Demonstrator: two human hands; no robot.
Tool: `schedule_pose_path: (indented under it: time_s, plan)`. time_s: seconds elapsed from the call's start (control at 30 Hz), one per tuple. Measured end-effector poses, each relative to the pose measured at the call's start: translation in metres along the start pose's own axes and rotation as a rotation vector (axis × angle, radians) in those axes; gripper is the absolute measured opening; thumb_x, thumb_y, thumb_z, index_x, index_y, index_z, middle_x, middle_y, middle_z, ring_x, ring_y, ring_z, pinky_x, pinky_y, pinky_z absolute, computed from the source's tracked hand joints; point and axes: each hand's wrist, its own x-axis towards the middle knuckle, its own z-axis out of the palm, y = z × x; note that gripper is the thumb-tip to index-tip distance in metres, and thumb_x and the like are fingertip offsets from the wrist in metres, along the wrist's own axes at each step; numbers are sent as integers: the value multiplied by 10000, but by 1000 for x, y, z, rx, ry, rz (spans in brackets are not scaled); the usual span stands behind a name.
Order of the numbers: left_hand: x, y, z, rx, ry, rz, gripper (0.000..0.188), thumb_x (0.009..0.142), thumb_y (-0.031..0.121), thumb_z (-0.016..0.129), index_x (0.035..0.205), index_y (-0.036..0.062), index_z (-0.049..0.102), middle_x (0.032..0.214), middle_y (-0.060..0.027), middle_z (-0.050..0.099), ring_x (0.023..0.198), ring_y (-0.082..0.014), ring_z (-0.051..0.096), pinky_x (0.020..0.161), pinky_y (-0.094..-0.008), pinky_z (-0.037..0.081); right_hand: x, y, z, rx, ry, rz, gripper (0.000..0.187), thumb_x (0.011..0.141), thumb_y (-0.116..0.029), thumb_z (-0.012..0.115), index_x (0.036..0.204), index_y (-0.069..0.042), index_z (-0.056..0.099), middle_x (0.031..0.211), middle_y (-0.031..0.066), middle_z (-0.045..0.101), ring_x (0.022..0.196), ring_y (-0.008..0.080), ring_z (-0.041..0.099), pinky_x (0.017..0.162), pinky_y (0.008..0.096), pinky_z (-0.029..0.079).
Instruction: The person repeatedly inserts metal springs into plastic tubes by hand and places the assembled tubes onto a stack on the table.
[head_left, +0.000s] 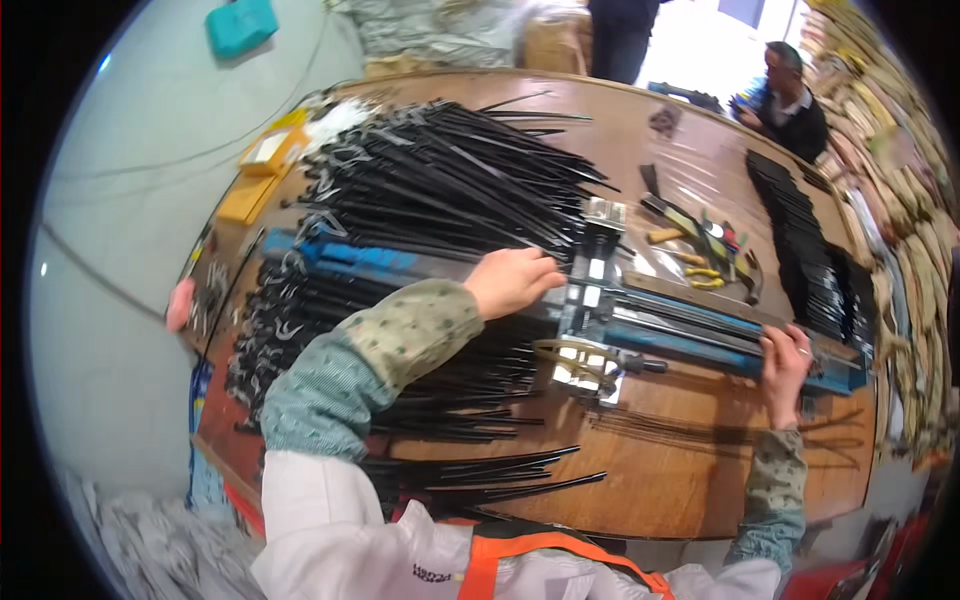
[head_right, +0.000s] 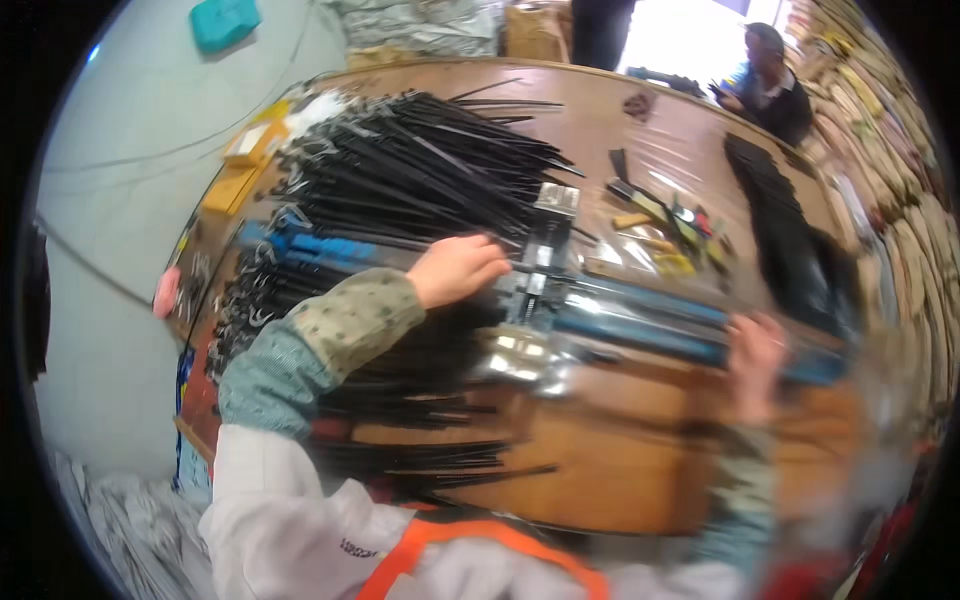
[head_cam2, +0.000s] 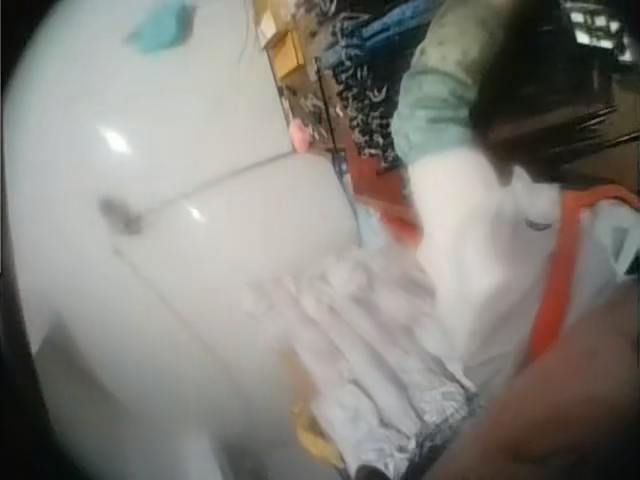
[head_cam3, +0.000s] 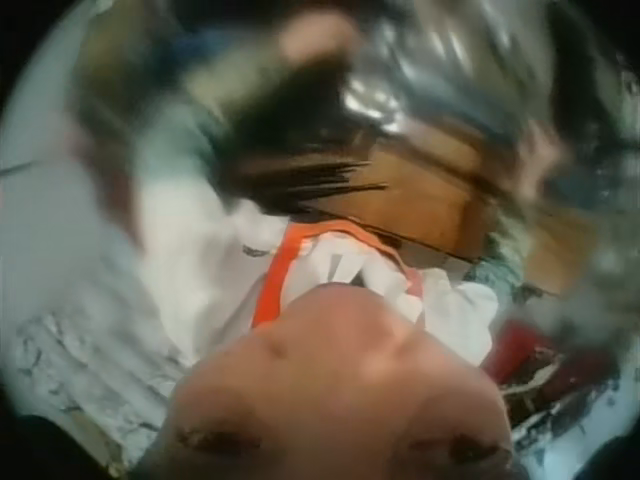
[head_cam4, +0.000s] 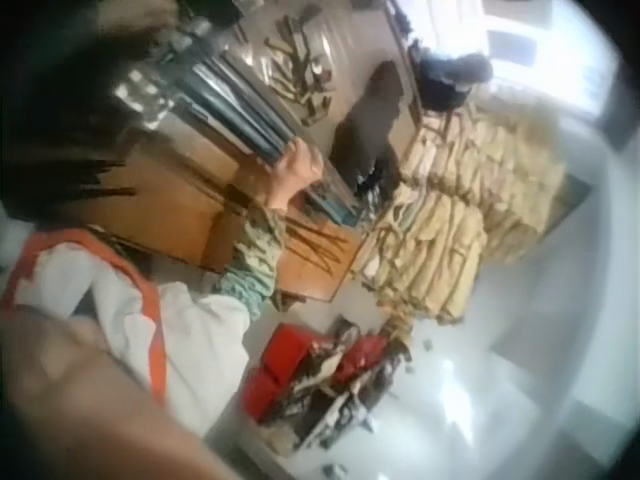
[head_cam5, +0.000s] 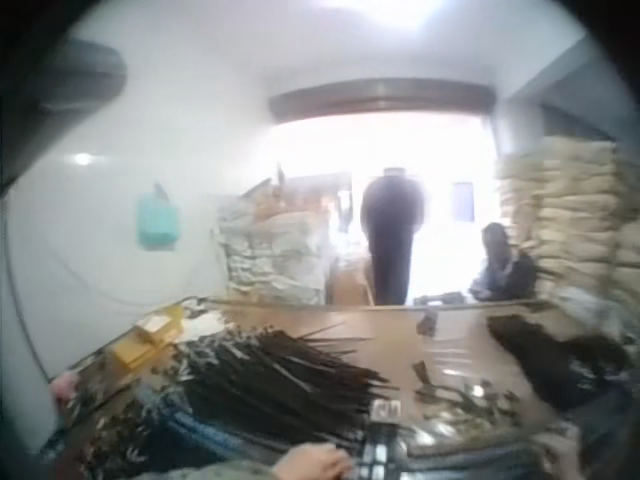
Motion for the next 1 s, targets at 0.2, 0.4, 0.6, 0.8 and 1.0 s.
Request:
schedule_pose_path:
  time_s: [0.2,0.4,0.6,0.8,1.0]
  plan:
    - [19,22,11,115,-48,-24,284,1031,359,575,912,114,654,840,-117,723,804,-363,705,704,-499,550,0,-114,-13,134,-3,-146,432,892,-61,739,1317,-50,663,1327,99,696,1290,327,570,1085,462,362]
    - [22,26,9,125,-80,-65,287,1027,362,574,909,112,650,812,-125,717,804,-378,705,695,-509,541,-12,-145,-1,247,-71,-159,343,887,-123,760,1218,-50,707,1078,93,734,1084,316,620,937,439,396]
    - [18,24,7,119,-86,-66,234,1013,320,591,931,107,643,811,-145,702,766,-399,694,672,-511,547,-5,-162,13,354,-143,-143,314,882,-127,769,1180,-49,708,943,99,702,918,285,625,880,407,401]
    - [13,21,10,115,-35,-33,234,1000,320,605,910,105,636,795,-126,706,744,-387,697,651,-510,545,-10,-169,21,595,-218,-89,193,910,-20,697,1102,-9,673,902,151,632,820,343,584,769,406,460]
    - [23,21,14,142,35,52,264,1006,318,620,861,97,617,780,-99,706,710,-341,699,616,-467,542,-14,-152,37,858,-333,146,242,925,-90,727,1144,-11,665,905,149,628,765,344,596,712,400,499]
